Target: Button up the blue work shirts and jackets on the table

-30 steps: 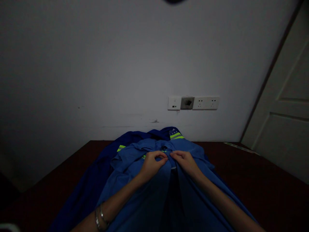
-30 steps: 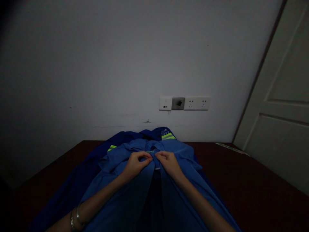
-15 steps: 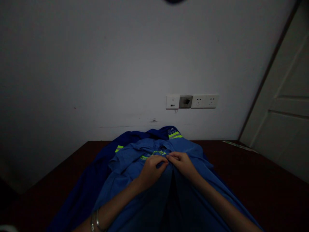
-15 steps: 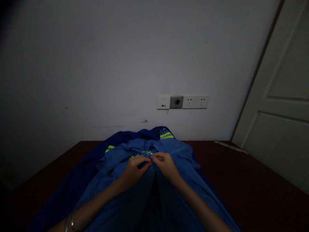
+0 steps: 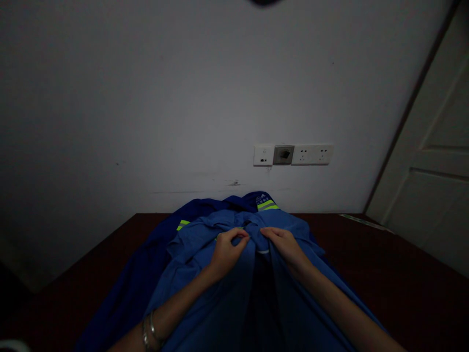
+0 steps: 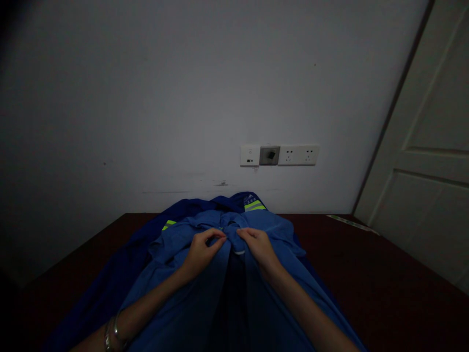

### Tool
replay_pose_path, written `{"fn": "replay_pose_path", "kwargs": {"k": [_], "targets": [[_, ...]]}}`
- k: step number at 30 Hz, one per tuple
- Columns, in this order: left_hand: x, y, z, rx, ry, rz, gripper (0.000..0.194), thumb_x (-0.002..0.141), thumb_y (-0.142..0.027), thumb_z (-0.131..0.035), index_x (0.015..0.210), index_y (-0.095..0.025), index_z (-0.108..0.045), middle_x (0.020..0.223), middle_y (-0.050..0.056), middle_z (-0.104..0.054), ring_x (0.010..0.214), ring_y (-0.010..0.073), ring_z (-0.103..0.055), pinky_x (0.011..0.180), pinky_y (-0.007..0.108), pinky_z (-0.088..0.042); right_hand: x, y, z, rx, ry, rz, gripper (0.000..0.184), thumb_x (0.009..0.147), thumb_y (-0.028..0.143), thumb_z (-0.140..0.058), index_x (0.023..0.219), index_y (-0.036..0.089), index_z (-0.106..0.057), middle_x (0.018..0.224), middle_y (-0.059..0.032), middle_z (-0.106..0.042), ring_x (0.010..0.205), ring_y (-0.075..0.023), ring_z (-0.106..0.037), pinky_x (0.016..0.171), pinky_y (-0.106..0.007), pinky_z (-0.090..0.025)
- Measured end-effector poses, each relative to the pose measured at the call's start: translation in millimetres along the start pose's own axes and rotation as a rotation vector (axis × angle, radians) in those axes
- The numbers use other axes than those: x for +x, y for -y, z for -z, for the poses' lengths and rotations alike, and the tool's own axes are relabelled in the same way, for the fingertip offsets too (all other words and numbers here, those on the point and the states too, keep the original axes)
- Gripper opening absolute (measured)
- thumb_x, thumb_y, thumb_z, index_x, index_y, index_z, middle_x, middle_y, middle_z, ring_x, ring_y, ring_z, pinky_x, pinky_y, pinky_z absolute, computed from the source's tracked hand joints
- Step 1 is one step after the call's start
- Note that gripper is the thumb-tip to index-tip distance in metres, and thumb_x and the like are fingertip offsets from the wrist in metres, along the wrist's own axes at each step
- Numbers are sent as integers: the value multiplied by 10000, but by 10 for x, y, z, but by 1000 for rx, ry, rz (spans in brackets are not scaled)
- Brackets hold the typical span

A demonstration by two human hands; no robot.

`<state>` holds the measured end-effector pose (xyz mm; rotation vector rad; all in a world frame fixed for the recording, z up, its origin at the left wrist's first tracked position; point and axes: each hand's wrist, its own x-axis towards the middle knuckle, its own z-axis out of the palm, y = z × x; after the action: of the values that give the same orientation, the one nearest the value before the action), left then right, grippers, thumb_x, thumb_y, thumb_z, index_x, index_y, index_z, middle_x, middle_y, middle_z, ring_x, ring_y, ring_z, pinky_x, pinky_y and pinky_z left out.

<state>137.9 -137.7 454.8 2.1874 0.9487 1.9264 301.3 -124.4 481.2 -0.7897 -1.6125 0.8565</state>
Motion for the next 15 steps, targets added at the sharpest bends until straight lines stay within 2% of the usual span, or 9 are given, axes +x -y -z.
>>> {"fn": "replay_pose_path", "kwargs": {"k": [4,11,15], "targets": [[14,25,8,-11,11,-15,93,744,-169,-559,761,-159,-650,776,18,-675,754,150,-612,730,247,-467,40,-34,36,62,-27,-47,282,613,441,-629,628,160,-643,603,-17,-645,585,-164,-571,618,-281,-445],[2,-26,33,12,128,-83,85,749,-167,-564,748,-160,-649,776,22,-680,745,147,-615,729,245,-465,26,-16,7,21,12,18,345,596,508,-622,621,166,-589,569,3,-598,547,-148,-530,544,-259,-420],[-38,-72,-21,44,57,-74,89,753,-172,-563,754,-163,-652,800,31,-683,770,158,-619,735,251,-459,18,-69,-48,-19,-3,114,343,639,515,-586,623,174,-554,553,20,-547,545,-133,-499,538,-242,-399]]}}
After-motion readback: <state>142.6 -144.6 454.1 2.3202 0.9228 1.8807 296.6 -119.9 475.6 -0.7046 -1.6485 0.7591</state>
